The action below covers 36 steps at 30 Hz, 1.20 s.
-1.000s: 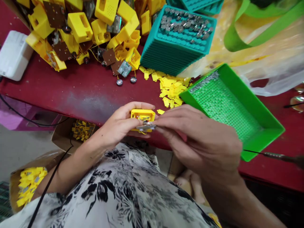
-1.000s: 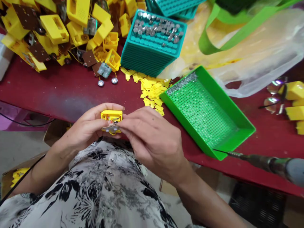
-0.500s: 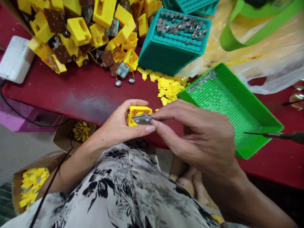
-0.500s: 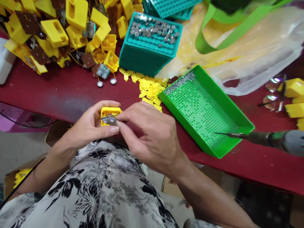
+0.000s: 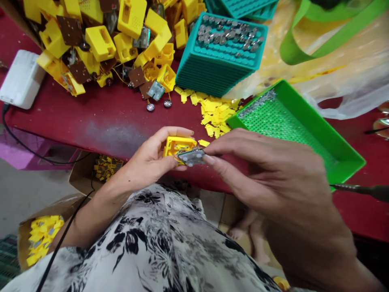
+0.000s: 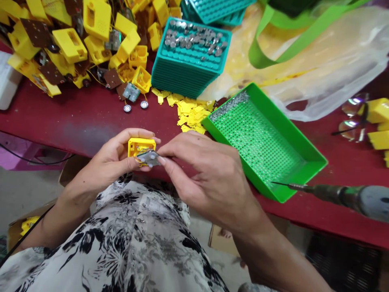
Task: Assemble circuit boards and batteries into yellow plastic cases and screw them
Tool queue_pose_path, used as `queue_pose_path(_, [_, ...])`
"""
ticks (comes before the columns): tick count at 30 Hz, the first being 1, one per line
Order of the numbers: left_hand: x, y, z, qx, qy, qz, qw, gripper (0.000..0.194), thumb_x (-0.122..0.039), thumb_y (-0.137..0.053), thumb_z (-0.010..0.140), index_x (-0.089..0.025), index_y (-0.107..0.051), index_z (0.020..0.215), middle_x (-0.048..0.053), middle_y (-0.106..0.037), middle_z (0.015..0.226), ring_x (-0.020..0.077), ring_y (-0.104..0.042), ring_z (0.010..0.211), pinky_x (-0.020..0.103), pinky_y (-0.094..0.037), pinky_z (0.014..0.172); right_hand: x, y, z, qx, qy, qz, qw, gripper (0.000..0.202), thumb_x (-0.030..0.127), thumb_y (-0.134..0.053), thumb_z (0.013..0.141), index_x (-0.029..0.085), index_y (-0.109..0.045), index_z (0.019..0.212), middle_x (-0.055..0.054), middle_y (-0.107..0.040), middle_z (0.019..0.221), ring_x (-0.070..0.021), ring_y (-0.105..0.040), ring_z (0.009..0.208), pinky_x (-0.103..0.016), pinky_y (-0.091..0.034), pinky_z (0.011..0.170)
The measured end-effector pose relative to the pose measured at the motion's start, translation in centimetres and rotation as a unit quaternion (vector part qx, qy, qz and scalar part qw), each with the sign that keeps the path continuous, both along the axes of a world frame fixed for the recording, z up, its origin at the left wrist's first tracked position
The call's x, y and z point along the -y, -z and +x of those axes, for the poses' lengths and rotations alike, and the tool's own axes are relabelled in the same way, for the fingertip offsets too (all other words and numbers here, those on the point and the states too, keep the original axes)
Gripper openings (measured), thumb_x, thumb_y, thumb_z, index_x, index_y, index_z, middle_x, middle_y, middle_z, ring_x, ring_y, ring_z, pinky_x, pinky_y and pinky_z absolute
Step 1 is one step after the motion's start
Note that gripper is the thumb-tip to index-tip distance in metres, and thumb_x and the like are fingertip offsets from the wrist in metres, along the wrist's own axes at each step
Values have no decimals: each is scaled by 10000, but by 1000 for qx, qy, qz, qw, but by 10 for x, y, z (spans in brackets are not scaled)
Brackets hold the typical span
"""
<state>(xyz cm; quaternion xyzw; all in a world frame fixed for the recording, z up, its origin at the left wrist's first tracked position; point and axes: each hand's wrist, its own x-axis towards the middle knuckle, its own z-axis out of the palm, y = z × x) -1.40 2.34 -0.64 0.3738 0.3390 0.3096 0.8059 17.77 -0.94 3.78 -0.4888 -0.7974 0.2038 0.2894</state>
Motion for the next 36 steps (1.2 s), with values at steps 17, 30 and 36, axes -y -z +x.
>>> queue_pose_path(17, [3,-3,-6,25,46,-26,998,379,-247,-777,812,-195,-669,1172,97,-694,1226,221,-685,1063,273,-581,797,-2,-9,0,54,-8,-31,998,122,106,-580,898,192,-643,838,3,-696,777,-135,-672,697,-261,-515,650])
queue_pose_path(30, [5,-1,-9,18,82,32,996,376,-216,-683,891,-223,-607,1260,92,-625,1297,221,-633,1142,311,-588,891,-15,-13,5,40,-100,29,994,216,65,-508,936,168,-694,897,-39,-699,838,-158,-665,788,-288,-503,695])
queue_pose_path(36, [5,-4,-5,20,74,24,997,447,-106,-712,798,-223,-595,1213,63,-637,1220,180,-629,1065,270,-575,854,-27,-16,6,70,-141,11,987,228,134,-495,954,153,-692,841,-40,-680,768,-144,-631,706,-272,-469,636])
